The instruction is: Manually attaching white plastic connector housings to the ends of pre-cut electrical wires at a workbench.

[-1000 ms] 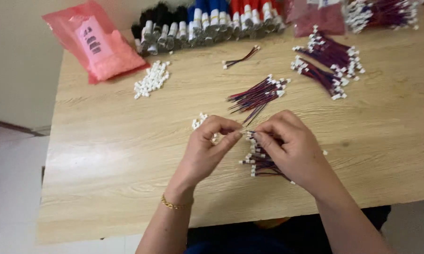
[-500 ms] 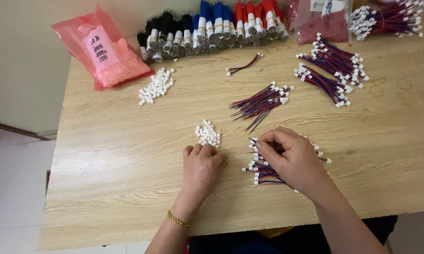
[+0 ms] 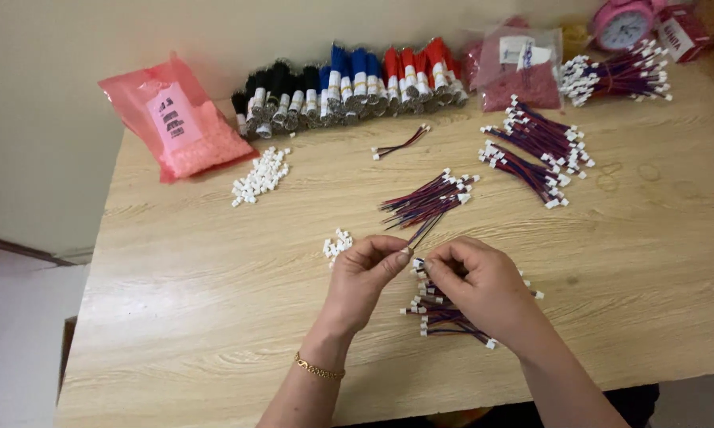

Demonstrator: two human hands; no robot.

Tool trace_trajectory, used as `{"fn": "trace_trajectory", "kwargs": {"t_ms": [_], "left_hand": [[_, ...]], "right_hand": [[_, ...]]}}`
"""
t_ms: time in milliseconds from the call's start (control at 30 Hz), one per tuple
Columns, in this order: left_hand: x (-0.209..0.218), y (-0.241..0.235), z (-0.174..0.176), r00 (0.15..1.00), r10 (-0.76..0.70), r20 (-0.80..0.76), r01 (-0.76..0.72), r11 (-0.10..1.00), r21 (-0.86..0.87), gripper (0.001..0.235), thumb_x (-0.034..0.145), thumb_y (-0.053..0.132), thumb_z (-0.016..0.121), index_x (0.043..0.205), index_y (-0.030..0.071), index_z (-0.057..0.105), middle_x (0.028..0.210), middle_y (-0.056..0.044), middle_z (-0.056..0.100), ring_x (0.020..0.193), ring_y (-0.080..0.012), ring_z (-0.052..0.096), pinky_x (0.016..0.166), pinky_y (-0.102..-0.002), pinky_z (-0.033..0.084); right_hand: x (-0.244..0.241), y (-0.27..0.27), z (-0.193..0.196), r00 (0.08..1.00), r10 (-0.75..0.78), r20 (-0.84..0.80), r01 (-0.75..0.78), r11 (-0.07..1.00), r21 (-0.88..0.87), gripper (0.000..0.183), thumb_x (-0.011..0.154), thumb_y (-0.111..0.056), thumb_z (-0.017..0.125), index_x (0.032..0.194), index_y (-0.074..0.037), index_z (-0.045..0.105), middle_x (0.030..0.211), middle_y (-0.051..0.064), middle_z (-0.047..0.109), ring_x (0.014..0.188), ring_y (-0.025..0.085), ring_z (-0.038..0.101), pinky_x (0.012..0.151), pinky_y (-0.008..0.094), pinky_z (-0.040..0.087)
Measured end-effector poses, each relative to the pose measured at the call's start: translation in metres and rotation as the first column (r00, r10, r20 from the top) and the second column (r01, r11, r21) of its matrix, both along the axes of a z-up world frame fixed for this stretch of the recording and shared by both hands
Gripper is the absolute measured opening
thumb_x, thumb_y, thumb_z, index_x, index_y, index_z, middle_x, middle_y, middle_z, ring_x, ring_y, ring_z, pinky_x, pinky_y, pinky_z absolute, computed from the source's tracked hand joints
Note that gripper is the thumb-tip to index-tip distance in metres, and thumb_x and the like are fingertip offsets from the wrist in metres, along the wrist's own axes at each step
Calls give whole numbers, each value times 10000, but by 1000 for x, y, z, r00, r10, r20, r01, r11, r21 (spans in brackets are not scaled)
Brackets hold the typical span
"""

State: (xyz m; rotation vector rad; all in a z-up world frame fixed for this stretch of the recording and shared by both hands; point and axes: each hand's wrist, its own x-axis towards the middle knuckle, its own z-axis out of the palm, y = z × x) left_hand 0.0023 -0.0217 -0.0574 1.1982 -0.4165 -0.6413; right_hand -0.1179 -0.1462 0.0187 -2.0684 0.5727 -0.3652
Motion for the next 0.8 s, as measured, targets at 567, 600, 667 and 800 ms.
{"fn": "trace_trajectory", "kwargs": {"t_ms": [567,600,667,800], "left_hand": [[-8,-12,-12,987,-68,-143,56,995,-85,207,837,47,724,1028,-32,706,849,-98,704,796,-142,675,787,-286,568],[-7,-12,-12,991,-80,-107,75,996,-58,205,845,56,719,1033,-25,705,852,-98,704,798,-139,666,784,-287,563],[-9,-10,-1,995,-78,-67,75,996,-45,191,842,43,721,1019,-27,715,828,-97,706,790,-130,656,779,-286,556],[-8,-9,-1,997,-77,-2,77,997,-28,177,842,31,720,1009,-28,727,786,-103,713,777,-121,643,772,-286,548]], "right_hand": [[1,-6,17,999,-26,-45,22,995,-101,89,806,-145,697,743,-82,704,636,98,620,648,217,641,642,330,512],[1,-7,16,998,-18,-55,11,992,-129,71,797,-138,698,755,-81,701,648,117,617,663,245,656,638,344,514],[-1,-4,18,998,-24,-60,15,988,-152,72,796,-161,703,751,-106,705,651,88,627,668,228,664,641,329,521],[1,-2,22,999,-13,-50,3,984,-179,101,823,-168,679,747,-104,698,653,71,630,672,217,665,647,325,527]]}}
